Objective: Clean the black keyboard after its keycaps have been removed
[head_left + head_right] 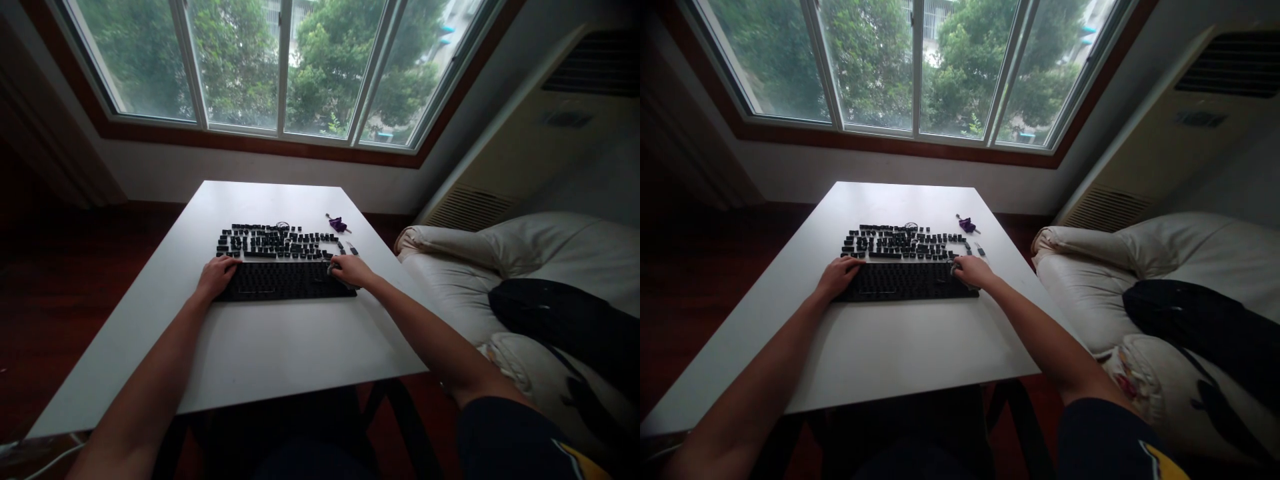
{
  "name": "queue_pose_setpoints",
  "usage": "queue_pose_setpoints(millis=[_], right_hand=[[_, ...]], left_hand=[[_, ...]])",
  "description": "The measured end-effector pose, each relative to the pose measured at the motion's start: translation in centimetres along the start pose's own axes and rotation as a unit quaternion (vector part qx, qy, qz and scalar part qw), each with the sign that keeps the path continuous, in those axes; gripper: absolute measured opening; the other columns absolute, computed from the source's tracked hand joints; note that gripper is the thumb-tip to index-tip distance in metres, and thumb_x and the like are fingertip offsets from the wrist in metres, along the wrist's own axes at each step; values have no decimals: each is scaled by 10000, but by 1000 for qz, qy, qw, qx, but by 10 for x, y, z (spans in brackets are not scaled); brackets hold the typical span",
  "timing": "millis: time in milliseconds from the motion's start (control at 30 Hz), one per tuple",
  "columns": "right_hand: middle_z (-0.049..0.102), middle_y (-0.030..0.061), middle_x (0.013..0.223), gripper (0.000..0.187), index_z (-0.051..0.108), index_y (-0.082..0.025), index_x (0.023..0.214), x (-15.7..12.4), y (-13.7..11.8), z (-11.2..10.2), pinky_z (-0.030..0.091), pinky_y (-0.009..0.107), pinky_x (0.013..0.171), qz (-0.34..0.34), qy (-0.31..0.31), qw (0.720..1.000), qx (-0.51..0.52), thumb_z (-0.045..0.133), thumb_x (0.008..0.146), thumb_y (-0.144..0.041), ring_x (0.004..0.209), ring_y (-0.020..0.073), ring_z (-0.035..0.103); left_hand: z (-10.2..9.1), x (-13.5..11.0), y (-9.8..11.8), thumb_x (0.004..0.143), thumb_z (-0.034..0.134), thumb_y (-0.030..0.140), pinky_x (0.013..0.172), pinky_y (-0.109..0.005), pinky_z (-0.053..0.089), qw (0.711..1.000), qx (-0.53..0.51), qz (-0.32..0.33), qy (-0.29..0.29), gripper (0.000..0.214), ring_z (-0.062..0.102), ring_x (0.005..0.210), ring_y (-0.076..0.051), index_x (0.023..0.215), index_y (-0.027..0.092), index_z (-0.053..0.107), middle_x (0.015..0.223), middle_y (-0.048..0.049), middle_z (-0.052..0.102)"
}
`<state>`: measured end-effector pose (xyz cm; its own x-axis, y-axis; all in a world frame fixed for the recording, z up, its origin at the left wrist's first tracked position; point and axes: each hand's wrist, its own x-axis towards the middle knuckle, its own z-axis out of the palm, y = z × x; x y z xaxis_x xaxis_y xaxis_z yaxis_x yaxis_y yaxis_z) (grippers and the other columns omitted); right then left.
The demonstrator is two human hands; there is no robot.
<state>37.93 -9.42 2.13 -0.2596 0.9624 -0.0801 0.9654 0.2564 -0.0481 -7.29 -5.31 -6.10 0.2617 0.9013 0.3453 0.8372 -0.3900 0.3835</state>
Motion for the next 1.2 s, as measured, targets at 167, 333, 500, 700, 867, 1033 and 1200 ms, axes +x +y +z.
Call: queue_pose_setpoints(millis=[167, 333, 500, 700, 867, 1033, 1200], right_hand=[[729, 115, 1151, 259, 674, -236, 1150, 2, 9, -3, 449, 291, 743, 46, -45, 998, -28, 587, 927, -336, 994, 266, 674], [740, 117, 1114, 262, 694, -224, 1127, 5, 25, -6, 465, 290, 760, 42, -90, 995, -19, 620, 908, -347, 987, 268, 687], [748, 119, 1087, 232, 731, -233, 1063, 7, 28, -10, 476, 309, 754, 44, -108, 993, -23, 671, 859, -325, 986, 282, 695], [750, 133, 1085, 229, 735, -230, 1038, 17, -21, -17, 470, 324, 750, 47, -42, 997, -54, 633, 863, -337, 979, 297, 689], [752, 99, 1073, 250, 717, -236, 1059, 28, -67, -11, 451, 289, 744, -7, -19, 1000, -19, 588, 888, -366, 974, 266, 681], [752, 105, 1083, 230, 725, -222, 1025, 33, -46, -10, 440, 290, 709, -21, -66, 997, -23, 614, 861, -339, 974, 276, 684], [751, 125, 1088, 220, 740, -217, 1003, 29, -26, -14, 453, 303, 710, 24, -96, 994, -47, 655, 829, -323, 972, 295, 688]], left_hand=[[2, 0, -1, 965, 487, 350, 989, -401, 455, 1000, 6, -1, -3, 333, 596, 1098, -260, 1178, 315, 740, 1197, -36, 700], [2, -1, 2, 969, 484, 351, 980, -393, 453, 1000, 2, 3, -6, 334, 592, 1113, -256, 1183, 323, 738, 1214, -34, 694], [-1, -2, 9, 971, 485, 355, 970, -409, 458, 1000, 5, 3, -10, 331, 596, 1105, -266, 1176, 319, 743, 1213, -40, 697], [-3, -1, 12, 961, 499, 338, 989, -408, 460, 1000, -5, -4, -16, 328, 596, 1105, -267, 1168, 310, 752, 1202, -46, 703], [-6, -1, 13, 964, 497, 337, 989, -407, 462, 1000, -14, 0, -15, 331, 594, 1101, -266, 1176, 307, 750, 1200, -47, 701], [-6, -1, 14, 960, 504, 335, 995, -410, 460, 1000, -13, -1, -17, 329, 595, 1101, -267, 1176, 304, 751, 1193, -47, 703], [-4, 1, 12, 957, 506, 343, 986, -414, 463, 1000, -11, -10, -14, 324, 599, 1094, -271, 1158, 298, 756, 1187, -51, 706]])
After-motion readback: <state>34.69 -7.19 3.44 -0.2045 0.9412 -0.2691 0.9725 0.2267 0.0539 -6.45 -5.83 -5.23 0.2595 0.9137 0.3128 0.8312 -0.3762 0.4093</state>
